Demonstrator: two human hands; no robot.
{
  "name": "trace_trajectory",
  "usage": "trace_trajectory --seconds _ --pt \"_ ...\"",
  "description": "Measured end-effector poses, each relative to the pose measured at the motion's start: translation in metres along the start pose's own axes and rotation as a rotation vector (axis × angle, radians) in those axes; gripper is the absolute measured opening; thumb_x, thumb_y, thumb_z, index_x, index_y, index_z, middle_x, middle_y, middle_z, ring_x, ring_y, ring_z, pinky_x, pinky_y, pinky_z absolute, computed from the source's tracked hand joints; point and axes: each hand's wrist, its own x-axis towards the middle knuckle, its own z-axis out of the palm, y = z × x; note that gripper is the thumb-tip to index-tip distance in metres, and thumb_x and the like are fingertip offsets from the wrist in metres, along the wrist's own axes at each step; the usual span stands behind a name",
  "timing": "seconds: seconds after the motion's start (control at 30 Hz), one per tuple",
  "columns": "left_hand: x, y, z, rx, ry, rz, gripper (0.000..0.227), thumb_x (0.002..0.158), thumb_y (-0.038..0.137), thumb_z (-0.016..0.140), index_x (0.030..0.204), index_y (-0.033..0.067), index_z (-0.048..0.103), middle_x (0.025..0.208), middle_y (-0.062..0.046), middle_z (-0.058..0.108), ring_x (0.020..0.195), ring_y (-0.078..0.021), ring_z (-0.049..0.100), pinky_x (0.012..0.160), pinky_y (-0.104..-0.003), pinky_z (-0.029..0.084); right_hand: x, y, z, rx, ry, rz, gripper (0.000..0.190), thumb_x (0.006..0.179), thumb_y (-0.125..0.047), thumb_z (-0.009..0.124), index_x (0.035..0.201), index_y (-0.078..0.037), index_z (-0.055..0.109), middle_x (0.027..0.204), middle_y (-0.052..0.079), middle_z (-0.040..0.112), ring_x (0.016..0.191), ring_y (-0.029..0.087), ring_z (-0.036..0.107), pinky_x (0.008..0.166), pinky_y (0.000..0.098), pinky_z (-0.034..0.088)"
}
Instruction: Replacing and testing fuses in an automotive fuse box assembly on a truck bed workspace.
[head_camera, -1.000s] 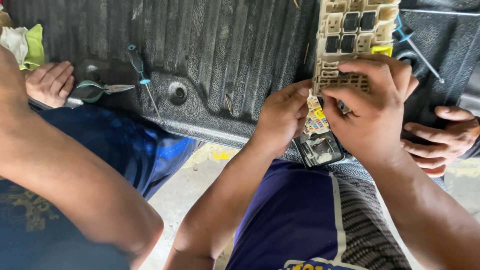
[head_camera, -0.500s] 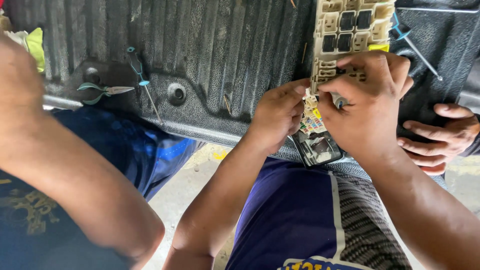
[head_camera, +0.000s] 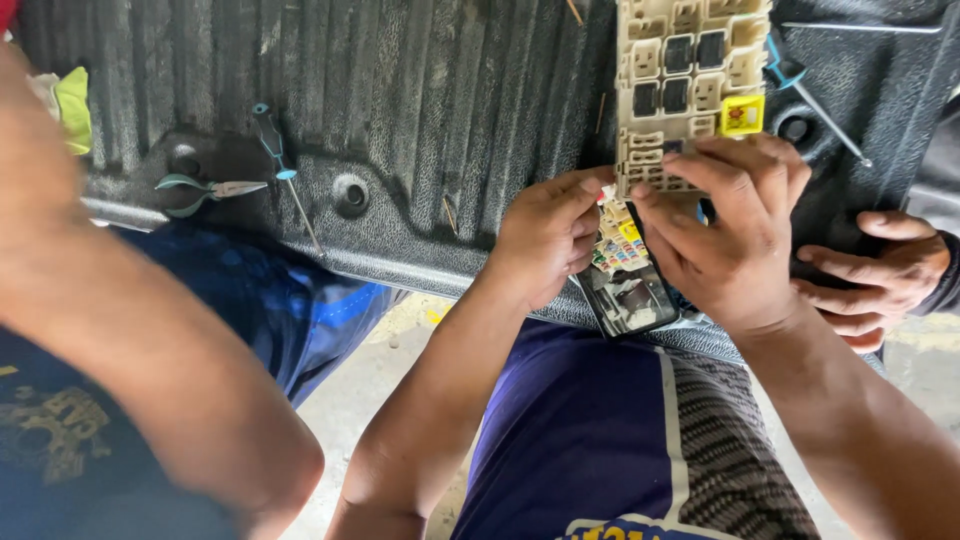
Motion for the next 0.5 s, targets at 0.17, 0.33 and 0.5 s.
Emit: trace_trajectory --seconds 0.17,0.33,0.5 --pt "-0.006 0.003 0.011 0.048 0.031 0.019 0.033 0.105 0.022 0.055 0.129 0.0001 0.063 0.064 0.009 0.043 0.047 -0.0019 0.035 0.039 -0.020 0.027 0.004 -0.006 -0.002 0.002 0.027 0.010 0.015 0.084 -0.007 0.088 0.097 -0.009 0.083 0.114 0.007 0.065 0.112 0.029 0.060 0.101 0.0506 0.040" --pt "-0.006 0.003 0.014 0.048 0.039 0.001 0.035 0.105 0.022 0.054 0.131 -0.0003 0.061 0.064 0.009 0.044 0.047 -0.0018 0.035 0.039 -0.020 0.026 -0.005 -0.003 0.001 -0.030 0.036 0.010 0.013 0.083 -0.007 0.088 0.095 -0.010 0.083 0.110 0.004 0.066 0.109 0.026 0.062 0.101 0.0497 0.041" --pt "-0.008 0.006 0.017 0.056 0.034 0.001 0.036 0.107 0.021 0.051 0.133 0.0001 0.061 0.063 0.008 0.043 0.046 -0.0022 0.034 0.038 -0.021 0.025 0.007 -0.007 -0.003 -0.057 0.005 -0.008 0.012 0.084 -0.010 0.087 0.095 -0.010 0.084 0.108 0.000 0.068 0.108 0.021 0.062 0.101 0.0484 0.040"
